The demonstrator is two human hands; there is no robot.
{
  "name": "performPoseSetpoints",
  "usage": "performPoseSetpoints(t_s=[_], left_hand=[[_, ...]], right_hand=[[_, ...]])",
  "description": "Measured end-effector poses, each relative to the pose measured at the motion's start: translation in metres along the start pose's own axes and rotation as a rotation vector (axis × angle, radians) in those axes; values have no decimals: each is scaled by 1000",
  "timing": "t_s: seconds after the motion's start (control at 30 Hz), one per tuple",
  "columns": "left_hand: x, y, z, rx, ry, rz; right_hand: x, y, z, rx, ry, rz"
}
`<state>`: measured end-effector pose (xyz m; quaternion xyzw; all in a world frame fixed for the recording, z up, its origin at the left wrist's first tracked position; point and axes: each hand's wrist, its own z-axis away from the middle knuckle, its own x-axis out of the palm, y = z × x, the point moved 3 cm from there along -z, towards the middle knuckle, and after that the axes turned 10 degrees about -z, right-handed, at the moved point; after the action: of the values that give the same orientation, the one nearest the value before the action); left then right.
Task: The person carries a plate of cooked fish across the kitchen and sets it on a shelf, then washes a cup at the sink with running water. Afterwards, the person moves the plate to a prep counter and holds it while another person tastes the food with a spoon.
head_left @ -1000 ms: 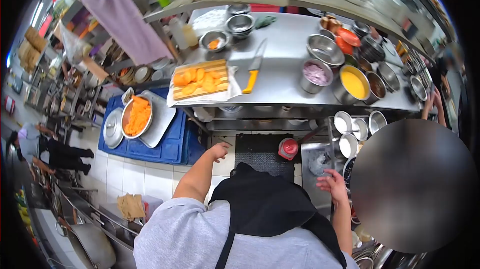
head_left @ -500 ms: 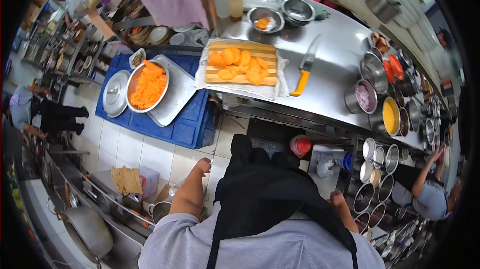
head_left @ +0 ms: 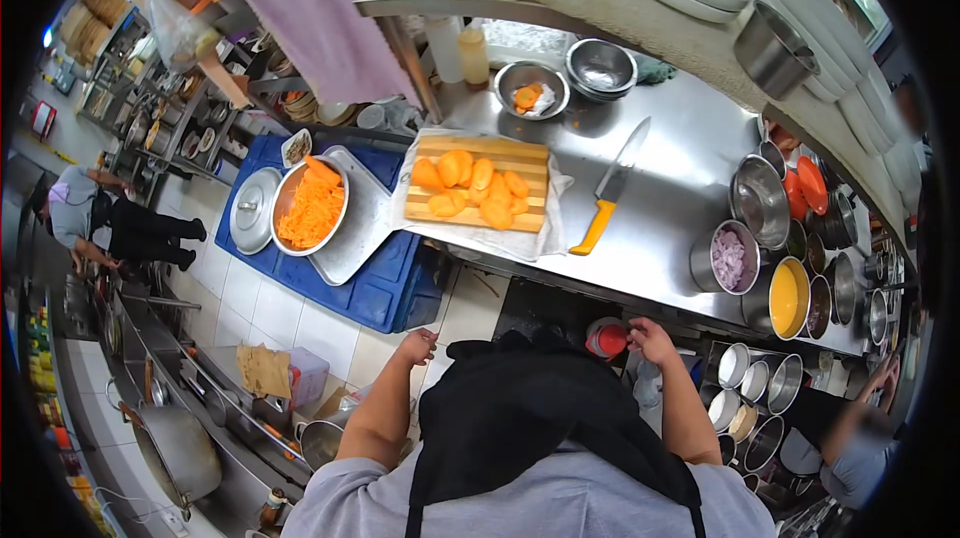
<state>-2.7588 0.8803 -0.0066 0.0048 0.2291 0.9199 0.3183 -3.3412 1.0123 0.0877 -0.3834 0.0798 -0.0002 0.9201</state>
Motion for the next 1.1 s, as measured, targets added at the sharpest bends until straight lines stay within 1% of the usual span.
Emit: performPoseSetpoints(t_s=[0.03, 0.07, 0.1, 0.13, 0.2, 0.23, 0.33, 0.37, 0.43, 0.47, 0.53, 0.57, 0.6, 0.67, 0.7, 0.73, 0.8, 0.83, 0.93, 0.97, 1.03, 1.1], left_hand=[[1, 8, -2, -11, 21, -96], [3, 16, -2, -22, 20, -104], [4, 24, -1, 20, 65, -137], [7, 31, 0, 57, 104, -176], [15, 62, 20, -12, 152, -124], [17, 71, 25, 5, 160, -194], [22, 87, 35, 15, 147, -245], [21, 92, 37, -8, 95, -221], [16, 101, 36, -14, 121, -245], [15, 103, 35, -22, 134, -273], [10, 109, 31, 1, 143, -289], [10, 113, 27, 31, 153, -300], [13, 116, 24, 30, 131, -301], [19, 120, 22, 74, 185, -286], [23, 114, 15, 90, 178, -283], [31, 109, 10, 134, 196, -225], [51, 100, 11, 133, 176, -202], [61, 88, 6, 103, 137, -185], [92, 41, -17, -8, 14, -108], [99, 23, -27, -17, -4, -70], [114, -16, -52, -46, -46, -4], [122, -63, -80, -101, -49, 82]], right_hand=[[-10, -7, -8, 5, 0, -7], [-17, -14, -15, -59, -10, 11], [-22, -16, -20, -116, -20, 25], [-24, -23, -18, -101, -12, -70], [-22, -49, -8, 37, -99, -170], [-20, -54, -6, 45, -125, -165], [-8, -55, -3, 54, -208, -156], [-3, -53, -1, 67, -233, -160], [6, -41, -2, 100, -248, -204], [8, -27, -7, 102, -250, -205], [4, 20, -18, 193, -156, -256], [-2, 54, -25, 214, -87, -244], [-7, 90, -29, 228, -70, -243], [-25, 164, -25, 470, 63, -230], [-34, 190, -17, 470, -33, -154], [-38, 207, -16, 491, -17, -146], [-43, 231, -4, 421, -276, 307], [-45, 224, 5, 454, -268, 323], [-22, 153, 12, 503, -26, 109], [-11, 129, 12, 506, 41, 31], [7, 98, 2, 513, 58, -94], [28, 70, -14, 493, 120, -140]])
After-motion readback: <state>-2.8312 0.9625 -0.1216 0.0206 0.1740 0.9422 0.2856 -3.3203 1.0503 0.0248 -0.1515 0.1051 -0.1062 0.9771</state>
